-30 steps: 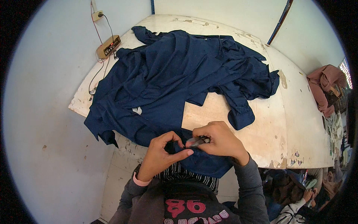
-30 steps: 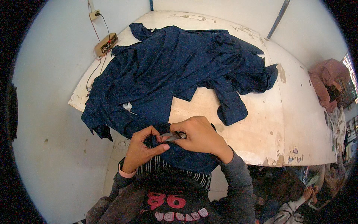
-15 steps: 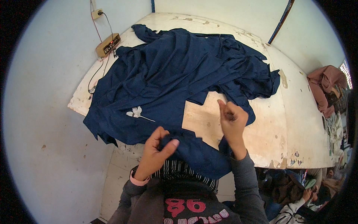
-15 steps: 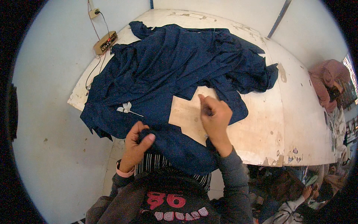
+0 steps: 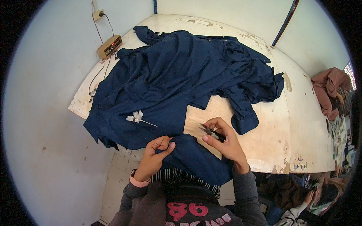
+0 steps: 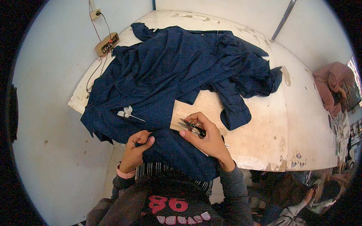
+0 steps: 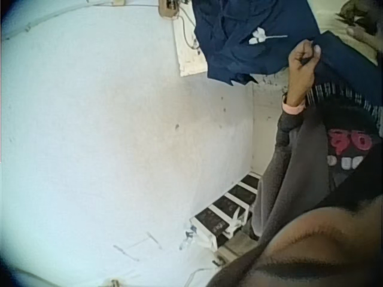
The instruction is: The person uses a small blade to cut a dark blue jacket laid on a white table. They repeatedly lift, fold, and reposition sections of the jacket, then cut along seams and edges. The jacket is handled one section at a time, with frequent repositioning between cuts.
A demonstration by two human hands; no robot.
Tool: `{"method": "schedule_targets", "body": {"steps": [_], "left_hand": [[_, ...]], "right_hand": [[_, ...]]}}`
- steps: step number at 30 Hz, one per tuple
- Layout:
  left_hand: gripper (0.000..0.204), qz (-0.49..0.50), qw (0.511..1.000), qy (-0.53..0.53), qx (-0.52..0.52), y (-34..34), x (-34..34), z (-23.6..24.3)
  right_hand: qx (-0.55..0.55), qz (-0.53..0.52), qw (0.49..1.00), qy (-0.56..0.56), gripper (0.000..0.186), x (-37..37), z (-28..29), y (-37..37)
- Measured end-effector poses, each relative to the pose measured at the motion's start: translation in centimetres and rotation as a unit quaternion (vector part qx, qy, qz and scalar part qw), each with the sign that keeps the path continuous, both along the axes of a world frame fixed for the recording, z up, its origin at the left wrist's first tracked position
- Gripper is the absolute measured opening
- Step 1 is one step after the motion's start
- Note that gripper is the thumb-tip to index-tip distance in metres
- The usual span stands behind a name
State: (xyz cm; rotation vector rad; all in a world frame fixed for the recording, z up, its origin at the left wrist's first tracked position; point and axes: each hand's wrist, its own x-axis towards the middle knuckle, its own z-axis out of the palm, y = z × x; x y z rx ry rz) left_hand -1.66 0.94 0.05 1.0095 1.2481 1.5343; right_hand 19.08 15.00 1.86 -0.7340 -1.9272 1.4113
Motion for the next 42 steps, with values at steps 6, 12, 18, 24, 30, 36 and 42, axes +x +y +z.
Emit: {"method": "schedule_targets", "body": {"steps": [6, 12, 18, 24, 30, 36, 42], "left_hand": [[0.027, -0.054, 0.998, -0.033, -0.017, -0.3, -0.3, 0.5], [0.022, -0.067, 0.997, -0.038, -0.017, -0.4, -0.4, 0.4], [0.019, -0.06, 0.995, -0.082, -0.02, -0.4, -0.1, 0.7], [0.013, -0.082, 0.996, 0.028, -0.024, -0.7, -0.1, 1.2], [0.014, 0.074, 0.97, 0.216, 0.088, -0.8, -3.3, 3.3], [0.015, 0.188, 0.952, 0.209, 0.122, -1.1, -9.3, 6.1], [0.02, 0.254, 0.855, 0.452, -0.006, 0.7, -10.4, 5.6]], "right_hand": [[-0.017, 0.031, 0.999, -0.04, 0.021, 0.1, -0.4, -0.1], [-0.021, 0.014, 0.999, -0.028, 0.023, -0.4, -0.8, -0.6], [0.018, -0.008, 0.994, -0.107, 0.02, -0.3, -0.3, -1.2], [-0.083, 0.093, 0.983, 0.137, 0.033, -2.2, 0.3, -1.7], [-0.069, 0.207, 0.976, 0.012, 0.018, -0.6, 0.1, 0.8], [-0.067, 0.061, 0.993, 0.07, 0.013, 2.1, 1.2, 3.4], [-0.007, -0.042, 0.995, 0.085, 0.014, 0.6, 0.3, 3.9]]}}
